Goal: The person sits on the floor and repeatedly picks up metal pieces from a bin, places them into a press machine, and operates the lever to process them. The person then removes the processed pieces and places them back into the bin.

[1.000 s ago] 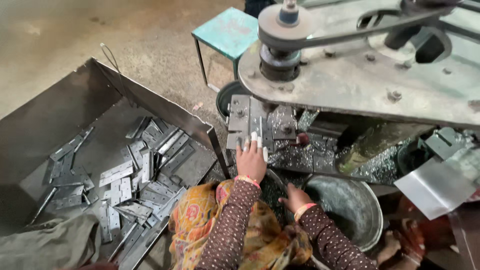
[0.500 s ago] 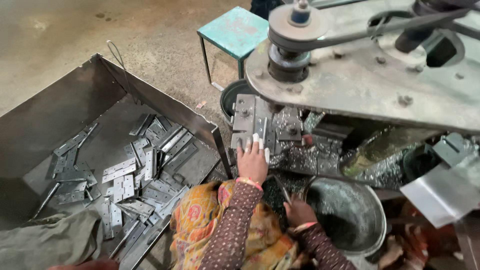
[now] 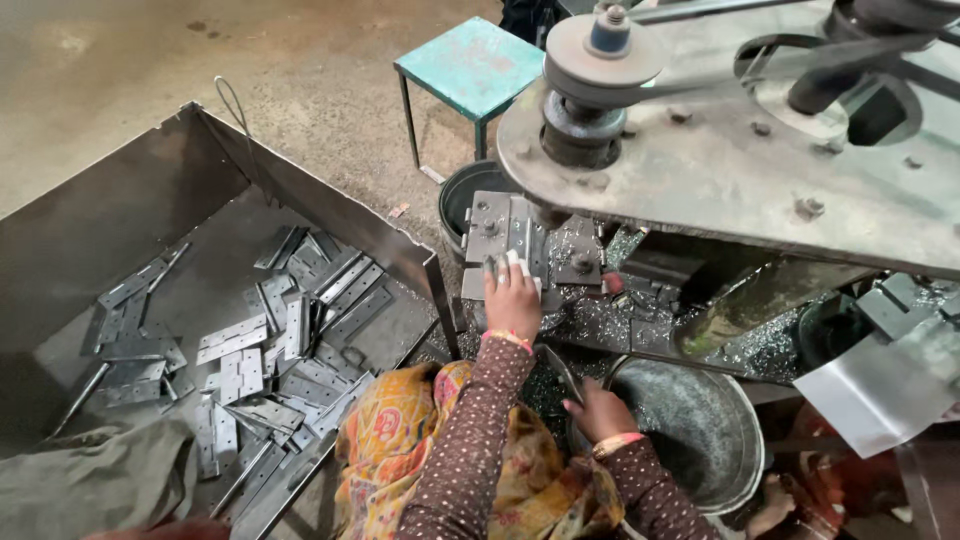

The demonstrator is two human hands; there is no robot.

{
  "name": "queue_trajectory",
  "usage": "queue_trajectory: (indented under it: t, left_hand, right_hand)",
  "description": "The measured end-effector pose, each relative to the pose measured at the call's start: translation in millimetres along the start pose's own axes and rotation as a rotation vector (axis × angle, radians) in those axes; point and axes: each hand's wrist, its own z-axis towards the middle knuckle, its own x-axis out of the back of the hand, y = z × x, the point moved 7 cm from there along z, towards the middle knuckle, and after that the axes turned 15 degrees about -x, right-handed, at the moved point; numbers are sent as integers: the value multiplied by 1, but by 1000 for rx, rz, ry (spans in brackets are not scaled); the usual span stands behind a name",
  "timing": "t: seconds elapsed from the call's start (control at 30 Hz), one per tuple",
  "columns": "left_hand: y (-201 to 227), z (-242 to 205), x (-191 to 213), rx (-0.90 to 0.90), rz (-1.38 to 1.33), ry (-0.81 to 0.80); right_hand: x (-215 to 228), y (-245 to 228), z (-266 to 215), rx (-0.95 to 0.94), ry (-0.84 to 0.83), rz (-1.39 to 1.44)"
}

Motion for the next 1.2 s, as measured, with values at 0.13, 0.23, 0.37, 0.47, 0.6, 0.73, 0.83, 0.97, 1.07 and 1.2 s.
queue_trajectory:
  t: [0.13,0.23,0.37,0.47,0.6,0.73,0.83,0.97,1.07,1.2]
  left_hand:
    - [-1,-11,6,-5,-102,-104]
    - [0,-3,14,-46,-25,-132]
    - [1,-12,22,-50,6,42]
    - [-1,-11,-1,-54,-24,-111]
    - [1,-15,-5,-55,-36,26]
    - [-1,-10,-2,-69,-50,-76]
    - [9,-17,7,-88,-30,-61]
    - [13,-18,26,-117,59,101]
    - [9,-17,22,-83,-20,70]
    - [6,-14,13,-35,-63,-30]
  right_hand:
    - [8,-8,4,49,-97,121]
    - [19,-14,9,-51,-278,-72]
    - [28,-23,25,-38,-105,-81]
    - [5,-8,6,-8,-31,6]
    - [2,2,-2,-64,-107,130]
    - [22,-16,12,-48,-175,-96]
    - [48,-33,31,-64,-184,-157]
    - [54,-41,32,-7,-93,-235]
    - [37,-26,34,-34,-91,-159]
    - [-33,13,9,-13,-44,27]
